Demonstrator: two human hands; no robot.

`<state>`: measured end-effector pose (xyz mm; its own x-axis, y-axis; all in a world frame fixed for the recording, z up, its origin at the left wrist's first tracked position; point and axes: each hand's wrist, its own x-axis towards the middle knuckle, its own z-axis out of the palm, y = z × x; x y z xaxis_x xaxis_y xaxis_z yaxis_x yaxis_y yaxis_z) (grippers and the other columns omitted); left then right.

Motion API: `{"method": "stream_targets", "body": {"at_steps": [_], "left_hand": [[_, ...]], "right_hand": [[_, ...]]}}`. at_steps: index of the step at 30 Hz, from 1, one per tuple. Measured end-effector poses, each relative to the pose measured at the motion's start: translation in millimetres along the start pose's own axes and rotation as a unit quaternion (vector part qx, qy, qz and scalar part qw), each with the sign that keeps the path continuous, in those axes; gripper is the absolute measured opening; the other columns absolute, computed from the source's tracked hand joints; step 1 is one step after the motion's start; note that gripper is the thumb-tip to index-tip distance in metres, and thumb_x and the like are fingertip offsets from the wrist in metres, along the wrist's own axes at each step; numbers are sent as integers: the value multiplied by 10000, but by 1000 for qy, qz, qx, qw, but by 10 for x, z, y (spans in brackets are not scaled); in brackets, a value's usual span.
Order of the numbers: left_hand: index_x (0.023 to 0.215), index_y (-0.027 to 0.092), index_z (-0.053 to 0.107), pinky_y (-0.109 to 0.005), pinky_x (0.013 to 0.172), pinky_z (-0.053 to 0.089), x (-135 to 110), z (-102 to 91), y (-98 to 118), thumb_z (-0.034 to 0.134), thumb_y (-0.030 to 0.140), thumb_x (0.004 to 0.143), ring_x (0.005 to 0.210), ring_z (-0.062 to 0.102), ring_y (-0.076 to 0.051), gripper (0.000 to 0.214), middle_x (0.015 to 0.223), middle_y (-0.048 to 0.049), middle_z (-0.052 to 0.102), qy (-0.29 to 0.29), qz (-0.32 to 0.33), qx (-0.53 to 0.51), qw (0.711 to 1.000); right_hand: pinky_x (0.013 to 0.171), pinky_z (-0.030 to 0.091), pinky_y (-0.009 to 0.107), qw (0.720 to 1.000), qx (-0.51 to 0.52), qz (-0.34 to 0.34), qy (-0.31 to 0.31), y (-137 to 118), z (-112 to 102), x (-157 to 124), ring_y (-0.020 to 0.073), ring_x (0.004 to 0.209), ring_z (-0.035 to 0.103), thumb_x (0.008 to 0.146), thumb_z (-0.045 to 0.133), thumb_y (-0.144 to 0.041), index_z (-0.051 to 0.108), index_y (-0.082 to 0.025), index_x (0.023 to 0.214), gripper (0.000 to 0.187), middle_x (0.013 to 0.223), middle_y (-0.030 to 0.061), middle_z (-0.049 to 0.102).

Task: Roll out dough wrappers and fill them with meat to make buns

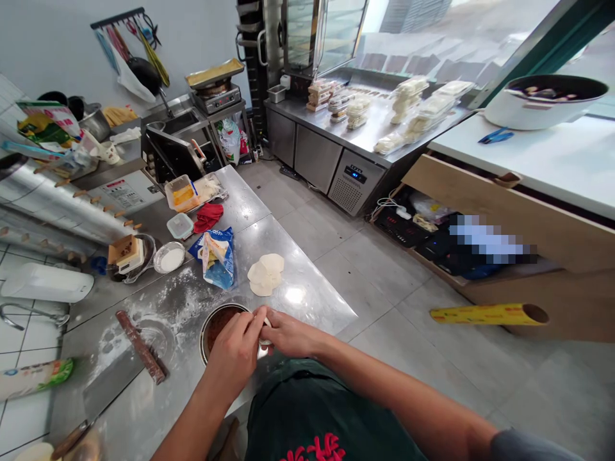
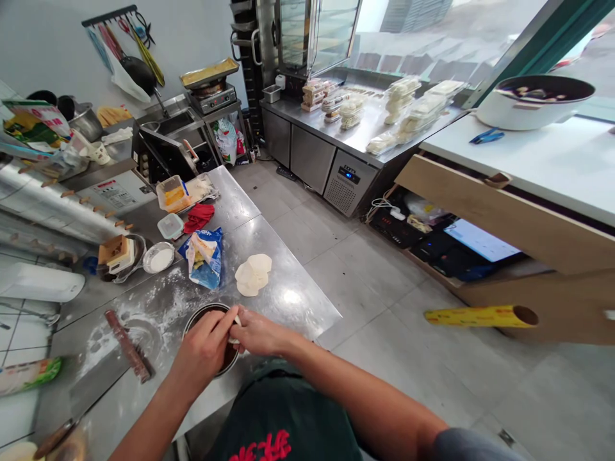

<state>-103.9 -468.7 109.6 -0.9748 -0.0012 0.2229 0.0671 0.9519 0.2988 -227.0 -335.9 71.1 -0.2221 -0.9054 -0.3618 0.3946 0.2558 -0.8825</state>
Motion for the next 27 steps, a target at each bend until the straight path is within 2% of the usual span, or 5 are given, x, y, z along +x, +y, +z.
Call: {"method": "stream_targets", "body": {"at_steps": [4,8,11,15,27], "left_hand": [[1152,195,650,-346,828,528,-18,8,2,503,125,996,884,639,-201,225,925,-65,667,22,-14,5,1000],[1347,188,580,-331,831,541,-18,-6,-23,501,141,1005,912,648,-197,354,1008,-83,689,17,1,0,1000],[1312,194,607,-332,829,543,-18,-31,-29,512,142,1004,887,649,-194,326,960,-70,683,25,-1,-1,1000],[1239,193,639,-354,861,544,-19,-64,28,517,127,993,921,655,-206,282,982,-84,687,44,-25,-14,999],[1370,184,551,-350,818,546,-45,-59,59,483,90,991,894,641,-201,396,980,-86,678,25,-4,-6,1000]], "right_hand": [[542,439,246,998,-36,46,18,-38,9,-14,119,602,547,924,520,-292,543,-209,1120,214,776,-36,568],[597,451,243,998,-57,17,0,-106,-70,-50,125,698,569,882,640,-336,589,-197,1077,244,885,-6,619],[590,463,260,998,39,9,-40,-75,-85,-55,133,682,587,932,593,-535,609,-181,1047,372,907,23,645],[553,486,285,981,191,8,26,41,78,-11,167,659,601,914,476,-778,614,-166,923,628,784,44,626],[445,469,274,972,207,67,86,78,174,51,191,588,640,945,456,-741,639,-174,854,602,680,66,660]]}}
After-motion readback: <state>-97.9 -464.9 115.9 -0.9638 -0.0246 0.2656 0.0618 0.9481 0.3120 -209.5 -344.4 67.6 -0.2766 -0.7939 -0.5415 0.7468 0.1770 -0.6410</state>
